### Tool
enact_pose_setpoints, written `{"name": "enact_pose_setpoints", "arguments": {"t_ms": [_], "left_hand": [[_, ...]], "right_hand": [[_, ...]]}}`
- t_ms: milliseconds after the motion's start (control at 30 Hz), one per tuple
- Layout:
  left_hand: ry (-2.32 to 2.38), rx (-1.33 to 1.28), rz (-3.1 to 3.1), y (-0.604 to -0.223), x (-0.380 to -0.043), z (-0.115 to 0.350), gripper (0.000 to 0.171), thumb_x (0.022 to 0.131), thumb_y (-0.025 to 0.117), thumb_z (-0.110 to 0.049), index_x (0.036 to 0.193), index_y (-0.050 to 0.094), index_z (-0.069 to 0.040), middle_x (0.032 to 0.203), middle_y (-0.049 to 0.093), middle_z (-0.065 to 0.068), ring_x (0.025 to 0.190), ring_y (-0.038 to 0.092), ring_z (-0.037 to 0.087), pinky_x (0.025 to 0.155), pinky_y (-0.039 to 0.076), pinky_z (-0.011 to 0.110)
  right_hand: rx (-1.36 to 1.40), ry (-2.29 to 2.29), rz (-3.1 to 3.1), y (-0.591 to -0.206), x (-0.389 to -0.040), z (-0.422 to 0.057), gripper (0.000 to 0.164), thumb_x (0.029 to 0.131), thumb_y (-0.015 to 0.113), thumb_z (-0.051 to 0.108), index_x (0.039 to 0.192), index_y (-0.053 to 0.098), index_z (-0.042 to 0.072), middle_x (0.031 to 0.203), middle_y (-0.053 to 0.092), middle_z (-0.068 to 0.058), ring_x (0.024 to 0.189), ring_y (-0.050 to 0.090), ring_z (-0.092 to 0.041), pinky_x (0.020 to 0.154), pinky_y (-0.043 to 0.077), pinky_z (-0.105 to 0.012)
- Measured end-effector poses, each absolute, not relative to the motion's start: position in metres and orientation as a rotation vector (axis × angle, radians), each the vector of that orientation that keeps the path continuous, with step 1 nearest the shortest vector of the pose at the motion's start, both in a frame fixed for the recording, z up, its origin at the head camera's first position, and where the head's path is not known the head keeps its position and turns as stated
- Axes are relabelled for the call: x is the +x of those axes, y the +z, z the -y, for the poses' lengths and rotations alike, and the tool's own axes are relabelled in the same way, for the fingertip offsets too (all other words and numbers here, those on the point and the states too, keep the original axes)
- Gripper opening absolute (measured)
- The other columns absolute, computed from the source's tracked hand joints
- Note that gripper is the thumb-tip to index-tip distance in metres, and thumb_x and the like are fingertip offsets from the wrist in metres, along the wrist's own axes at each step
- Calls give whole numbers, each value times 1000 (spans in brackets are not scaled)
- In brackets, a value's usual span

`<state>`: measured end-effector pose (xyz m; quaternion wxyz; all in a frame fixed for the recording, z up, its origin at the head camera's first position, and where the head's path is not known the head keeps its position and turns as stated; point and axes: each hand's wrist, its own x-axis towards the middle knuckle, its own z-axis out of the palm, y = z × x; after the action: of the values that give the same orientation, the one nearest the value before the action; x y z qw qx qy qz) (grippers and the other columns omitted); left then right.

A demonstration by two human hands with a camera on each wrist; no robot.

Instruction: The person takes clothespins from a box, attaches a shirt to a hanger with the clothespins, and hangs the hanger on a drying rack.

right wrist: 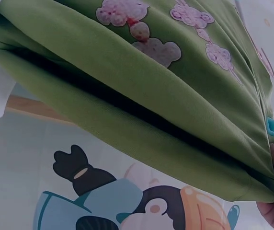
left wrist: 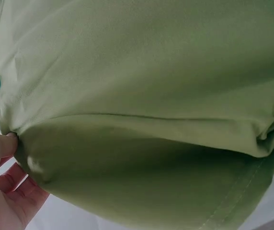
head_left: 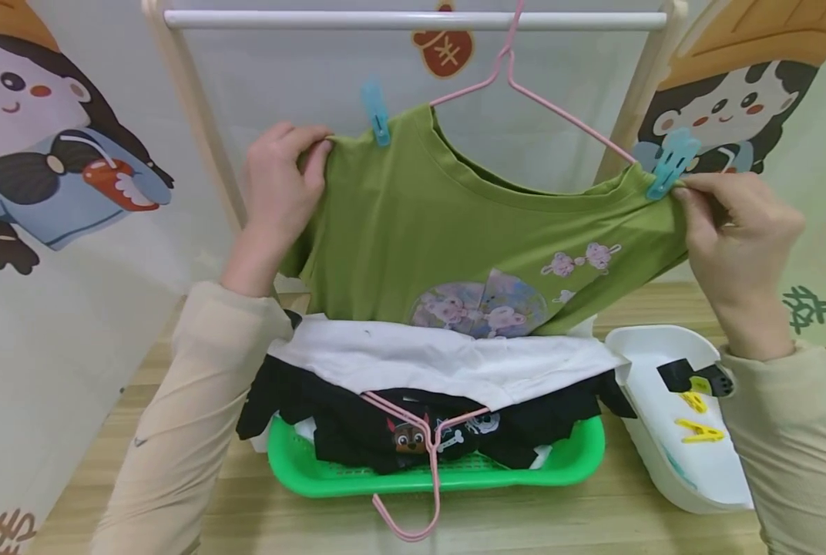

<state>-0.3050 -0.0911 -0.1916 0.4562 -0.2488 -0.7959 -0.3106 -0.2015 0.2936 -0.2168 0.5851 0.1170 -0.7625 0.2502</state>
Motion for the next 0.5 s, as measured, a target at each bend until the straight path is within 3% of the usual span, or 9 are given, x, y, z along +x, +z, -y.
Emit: {"name": "enact_pose_setpoints", "arguments": {"t_ms": [100, 300, 500], "left_hand": [[-757, -620, 1966, -190, -306, 87, 18, 92, 59, -7, 97, 71, 5, 88, 66, 21, 81, 62, 35, 74, 49, 43], [-756, -540, 2087, -190, -309, 86, 19, 93, 58, -10, 101, 71, 1, 93, 67, 19, 86, 62, 33, 78, 49, 42], [-760, -536, 2115, -200, -312, 85, 19, 92, 58, -8, 102, 71, 2, 96, 68, 18, 90, 62, 33, 80, 48, 42]], "right_hand": [[251, 565, 1792, -216, -200, -296, 8, 84, 65, -2, 84, 71, -8, 77, 66, -24, 71, 43, 2, 69, 28, -8], [258, 542, 1820, -217, -201, -294, 9, 85, 65, -1, 84, 71, -7, 78, 67, -23, 66, 52, -31, 70, 28, -7], [306, 527, 1849, -221, -199, -294, 11, 86, 64, 0, 85, 71, -9, 78, 66, -24, 66, 53, -32, 70, 30, -6]]}}
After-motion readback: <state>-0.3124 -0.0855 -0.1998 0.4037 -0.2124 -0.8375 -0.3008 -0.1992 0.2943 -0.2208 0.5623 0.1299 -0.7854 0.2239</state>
